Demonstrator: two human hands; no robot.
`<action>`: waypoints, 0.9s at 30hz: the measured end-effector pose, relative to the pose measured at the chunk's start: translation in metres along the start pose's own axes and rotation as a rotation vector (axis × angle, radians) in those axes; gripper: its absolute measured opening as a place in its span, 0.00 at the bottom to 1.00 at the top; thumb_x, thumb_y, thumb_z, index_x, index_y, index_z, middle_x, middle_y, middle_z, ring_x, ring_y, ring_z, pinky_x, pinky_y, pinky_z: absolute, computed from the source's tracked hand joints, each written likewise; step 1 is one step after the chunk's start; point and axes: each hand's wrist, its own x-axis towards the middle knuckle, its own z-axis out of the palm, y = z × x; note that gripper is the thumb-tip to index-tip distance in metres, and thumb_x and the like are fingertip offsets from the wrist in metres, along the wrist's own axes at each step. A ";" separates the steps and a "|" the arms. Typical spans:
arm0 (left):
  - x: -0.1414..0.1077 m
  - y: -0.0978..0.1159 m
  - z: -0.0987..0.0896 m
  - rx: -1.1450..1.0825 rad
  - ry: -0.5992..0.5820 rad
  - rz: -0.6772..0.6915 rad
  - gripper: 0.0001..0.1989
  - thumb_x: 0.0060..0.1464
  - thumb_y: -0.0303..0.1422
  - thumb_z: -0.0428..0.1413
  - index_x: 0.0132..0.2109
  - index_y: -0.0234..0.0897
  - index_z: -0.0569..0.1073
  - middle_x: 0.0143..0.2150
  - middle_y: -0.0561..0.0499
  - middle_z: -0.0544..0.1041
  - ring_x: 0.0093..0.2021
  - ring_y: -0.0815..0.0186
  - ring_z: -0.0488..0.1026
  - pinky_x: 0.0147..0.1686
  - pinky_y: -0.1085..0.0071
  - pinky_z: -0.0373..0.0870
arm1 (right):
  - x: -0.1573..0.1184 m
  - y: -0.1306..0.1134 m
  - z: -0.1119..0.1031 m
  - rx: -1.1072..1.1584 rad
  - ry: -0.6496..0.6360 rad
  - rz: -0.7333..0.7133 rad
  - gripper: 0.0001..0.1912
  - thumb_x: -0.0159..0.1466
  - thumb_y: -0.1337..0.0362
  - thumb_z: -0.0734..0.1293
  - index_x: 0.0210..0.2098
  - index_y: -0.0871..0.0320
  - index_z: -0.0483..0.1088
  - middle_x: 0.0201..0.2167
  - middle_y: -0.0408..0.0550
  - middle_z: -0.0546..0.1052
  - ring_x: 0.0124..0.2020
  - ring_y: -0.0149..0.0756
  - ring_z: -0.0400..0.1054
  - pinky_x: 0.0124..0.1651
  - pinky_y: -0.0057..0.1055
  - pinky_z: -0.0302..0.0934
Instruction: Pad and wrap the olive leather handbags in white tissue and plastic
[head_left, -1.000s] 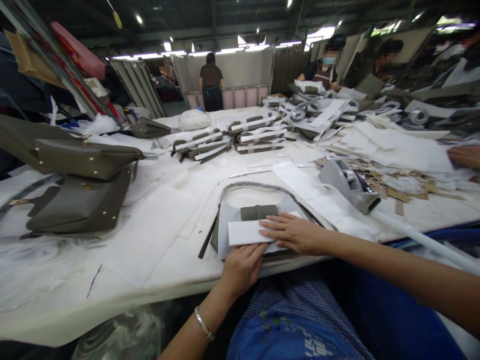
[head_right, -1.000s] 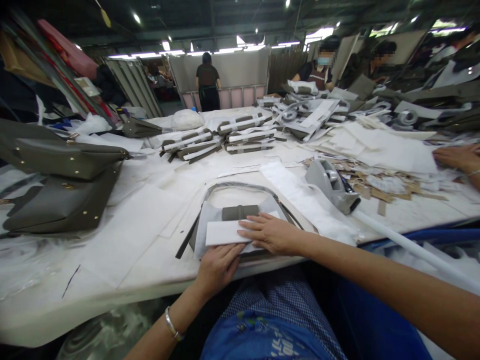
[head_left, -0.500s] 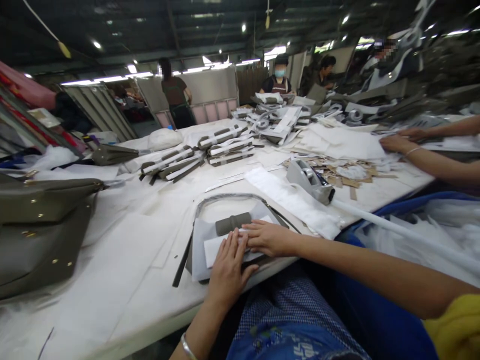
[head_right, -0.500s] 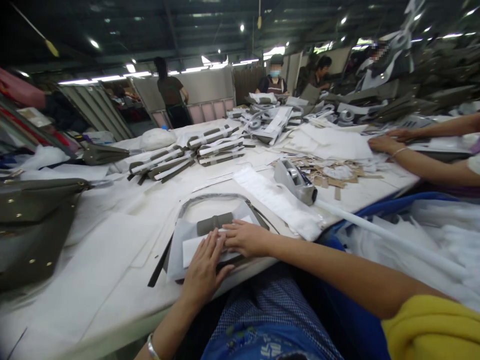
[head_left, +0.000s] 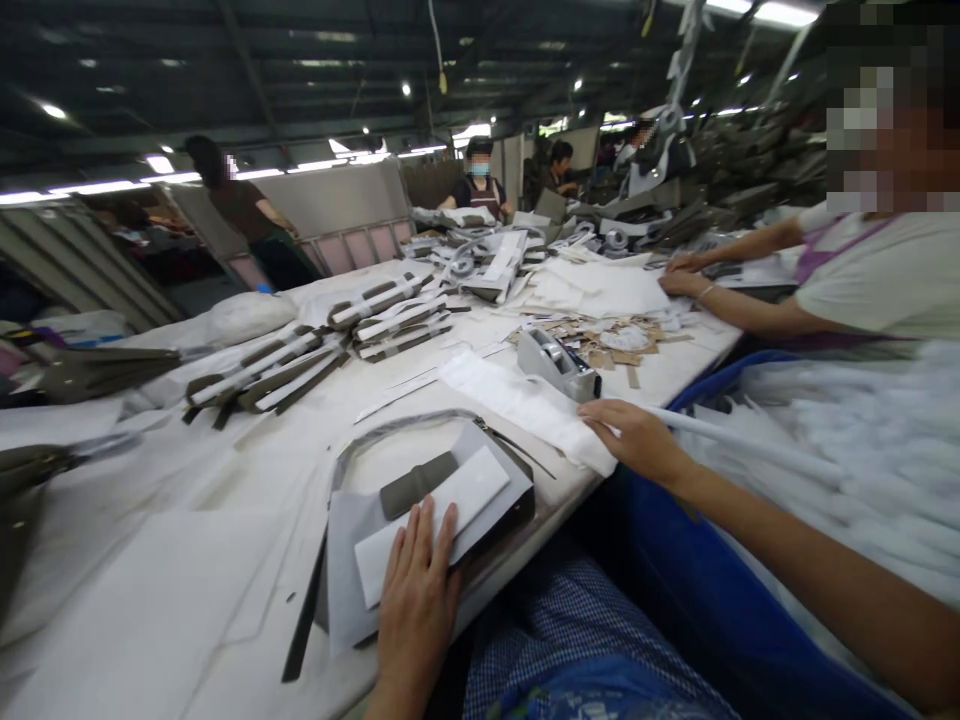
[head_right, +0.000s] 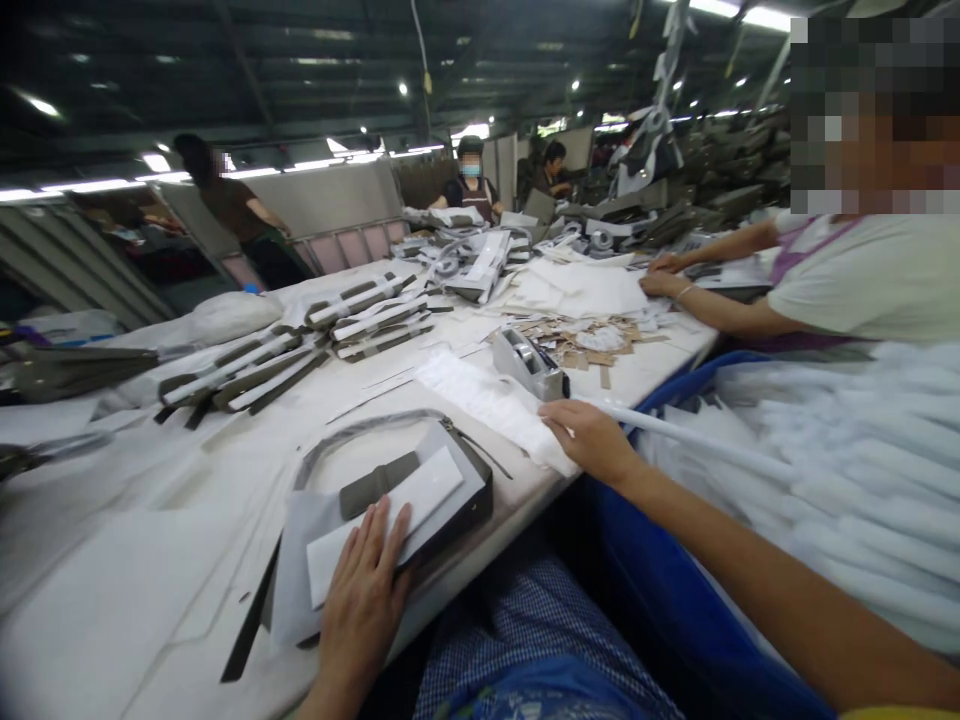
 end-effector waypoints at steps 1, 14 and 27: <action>0.000 -0.001 0.001 -0.009 0.012 0.001 0.36 0.60 0.24 0.51 0.72 0.41 0.50 0.73 0.41 0.53 0.70 0.49 0.56 0.63 0.49 0.64 | -0.008 0.020 -0.011 -0.130 -0.021 0.086 0.16 0.71 0.63 0.57 0.48 0.60 0.75 0.49 0.56 0.79 0.51 0.45 0.73 0.59 0.45 0.64; 0.007 -0.018 -0.010 -0.080 -0.078 0.091 0.38 0.57 0.22 0.52 0.72 0.41 0.51 0.71 0.39 0.57 0.66 0.51 0.63 0.60 0.55 0.69 | -0.076 0.070 -0.075 -0.647 -0.160 0.437 0.15 0.68 0.65 0.60 0.49 0.63 0.73 0.42 0.63 0.79 0.41 0.54 0.73 0.47 0.51 0.65; 0.054 -0.042 -0.052 -0.130 -0.402 0.141 0.30 0.58 0.31 0.58 0.67 0.42 0.62 0.64 0.40 0.69 0.53 0.53 0.77 0.46 0.62 0.78 | -0.074 -0.104 0.031 0.122 -0.145 -0.288 0.21 0.70 0.66 0.59 0.61 0.50 0.69 0.51 0.52 0.76 0.51 0.45 0.70 0.55 0.47 0.66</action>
